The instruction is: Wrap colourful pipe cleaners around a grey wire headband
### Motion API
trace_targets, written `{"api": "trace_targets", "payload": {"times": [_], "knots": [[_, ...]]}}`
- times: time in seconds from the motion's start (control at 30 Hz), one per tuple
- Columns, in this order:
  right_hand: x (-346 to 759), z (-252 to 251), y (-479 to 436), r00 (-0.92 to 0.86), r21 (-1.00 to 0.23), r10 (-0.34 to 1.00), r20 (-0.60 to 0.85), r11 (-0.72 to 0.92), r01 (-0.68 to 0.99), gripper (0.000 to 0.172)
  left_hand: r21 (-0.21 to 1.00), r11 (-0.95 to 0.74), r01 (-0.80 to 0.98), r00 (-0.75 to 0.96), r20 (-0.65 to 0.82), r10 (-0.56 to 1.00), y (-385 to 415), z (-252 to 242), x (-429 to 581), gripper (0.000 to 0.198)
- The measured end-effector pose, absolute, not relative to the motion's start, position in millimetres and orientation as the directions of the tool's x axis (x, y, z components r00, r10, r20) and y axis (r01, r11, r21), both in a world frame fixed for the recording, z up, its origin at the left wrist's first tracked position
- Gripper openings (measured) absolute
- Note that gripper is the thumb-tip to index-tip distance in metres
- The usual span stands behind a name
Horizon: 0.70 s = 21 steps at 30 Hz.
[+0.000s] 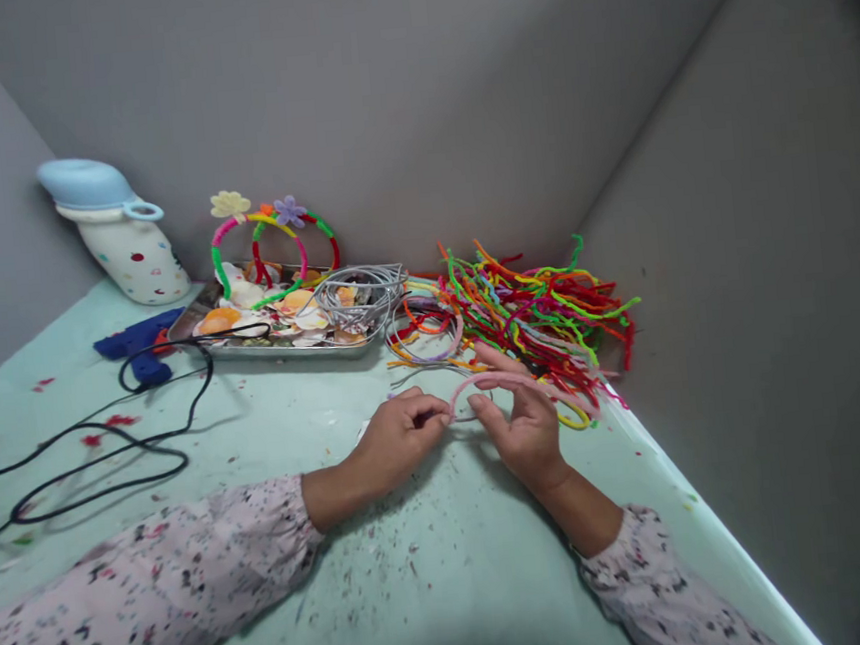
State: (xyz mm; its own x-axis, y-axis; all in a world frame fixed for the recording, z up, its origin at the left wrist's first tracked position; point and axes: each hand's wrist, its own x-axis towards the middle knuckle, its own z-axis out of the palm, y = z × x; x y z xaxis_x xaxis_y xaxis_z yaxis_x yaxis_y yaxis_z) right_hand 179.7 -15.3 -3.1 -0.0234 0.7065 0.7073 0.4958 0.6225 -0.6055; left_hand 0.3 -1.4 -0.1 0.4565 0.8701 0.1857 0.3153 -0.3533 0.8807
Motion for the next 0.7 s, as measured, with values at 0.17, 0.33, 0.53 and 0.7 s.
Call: {"api": "trace_targets", "payload": {"times": [0.17, 0.33, 0.53, 0.7], "knots": [[183.1, -1.1, -13.0, -0.129, -0.591, 0.740, 0.660, 0.617, 0.520, 0.012, 0.881, -0.358, 0.309, 0.441, 0.200, 0.875, -0.9, -1.2, 0.2, 0.021], [180.4, -2.3, -12.3, -0.215, -0.620, 0.788, 0.577, 0.594, 0.513, 0.015, 0.872, -0.392, 0.294, 0.466, 0.228, 0.855, -0.6, -2.4, 0.4, 0.022], [175.9, -6.3, -11.9, -0.226, -0.638, 0.765, 0.603, 0.632, 0.440, 0.007, 0.863, -0.411, 0.295, 0.482, 0.237, 0.844, -1.3, -1.9, -0.4, 0.024], [175.9, -6.7, -13.2, -0.208, -0.633, 0.769, 0.605, 0.622, 0.460, 0.006, 0.874, -0.382, 0.299, 0.461, 0.218, 0.860, -1.7, 0.1, -0.2, 0.023]]}}
